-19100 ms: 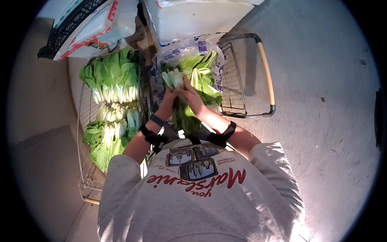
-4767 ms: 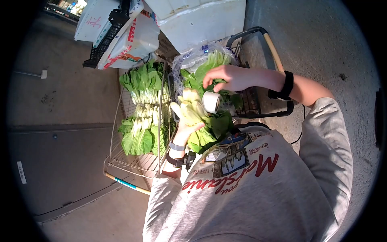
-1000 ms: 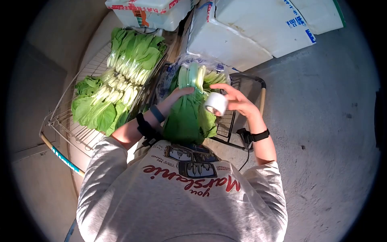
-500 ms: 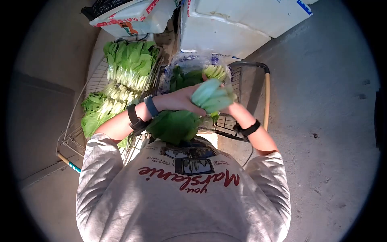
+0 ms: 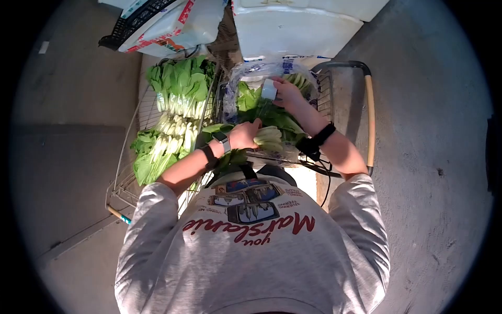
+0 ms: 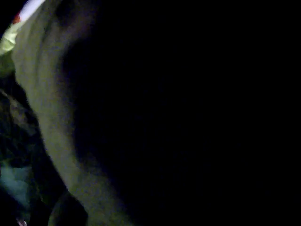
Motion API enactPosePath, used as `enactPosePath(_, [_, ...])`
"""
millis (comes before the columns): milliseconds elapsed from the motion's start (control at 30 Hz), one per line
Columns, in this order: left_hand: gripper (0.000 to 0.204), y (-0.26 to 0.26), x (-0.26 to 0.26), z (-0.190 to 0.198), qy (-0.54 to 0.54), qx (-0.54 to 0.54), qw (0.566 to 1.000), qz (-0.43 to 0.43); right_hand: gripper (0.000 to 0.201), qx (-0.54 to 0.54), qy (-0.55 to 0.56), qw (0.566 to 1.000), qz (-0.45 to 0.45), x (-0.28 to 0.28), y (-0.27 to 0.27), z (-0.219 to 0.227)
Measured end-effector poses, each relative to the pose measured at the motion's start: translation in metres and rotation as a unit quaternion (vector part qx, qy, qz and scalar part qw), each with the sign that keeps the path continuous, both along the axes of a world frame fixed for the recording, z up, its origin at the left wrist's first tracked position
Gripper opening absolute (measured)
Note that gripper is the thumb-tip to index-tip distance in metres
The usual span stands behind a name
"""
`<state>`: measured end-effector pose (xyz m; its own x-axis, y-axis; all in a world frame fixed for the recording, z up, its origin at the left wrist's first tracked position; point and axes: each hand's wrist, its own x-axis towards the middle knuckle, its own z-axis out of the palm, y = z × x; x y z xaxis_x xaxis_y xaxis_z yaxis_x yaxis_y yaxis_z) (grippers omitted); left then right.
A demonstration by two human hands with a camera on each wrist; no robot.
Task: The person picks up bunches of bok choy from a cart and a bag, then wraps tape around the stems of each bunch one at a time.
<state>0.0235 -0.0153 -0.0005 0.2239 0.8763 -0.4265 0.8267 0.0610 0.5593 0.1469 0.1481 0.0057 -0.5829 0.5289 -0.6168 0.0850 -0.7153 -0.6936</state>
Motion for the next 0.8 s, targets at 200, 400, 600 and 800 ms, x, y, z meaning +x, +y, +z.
enactPosePath(200, [0.067, -0.004, 0.010, -0.095, -0.020, 0.027, 0.999, -0.023, 0.037, -0.028, -0.040, 0.996, -0.073, 0.029, -0.033, -0.024])
enactPosePath(400, [0.063, -0.022, 0.026, -0.099, -0.025, 0.028, 0.997, -0.065, 0.041, -0.047, -0.037, 0.988, -0.146, 0.064, -0.038, -0.055])
enactPosePath(600, [0.079, -0.018, 0.020, -0.107, -0.027, 0.004, 0.999, 0.046, 0.037, -0.039, 0.022, 0.983, -0.180, 0.057, -0.049, -0.042])
enactPosePath(800, [0.081, 0.008, -0.006, -0.136, 0.067, -0.074, 0.992, 0.078, 0.046, 0.001, 0.096, 0.993, -0.073, 0.058, -0.093, -0.015])
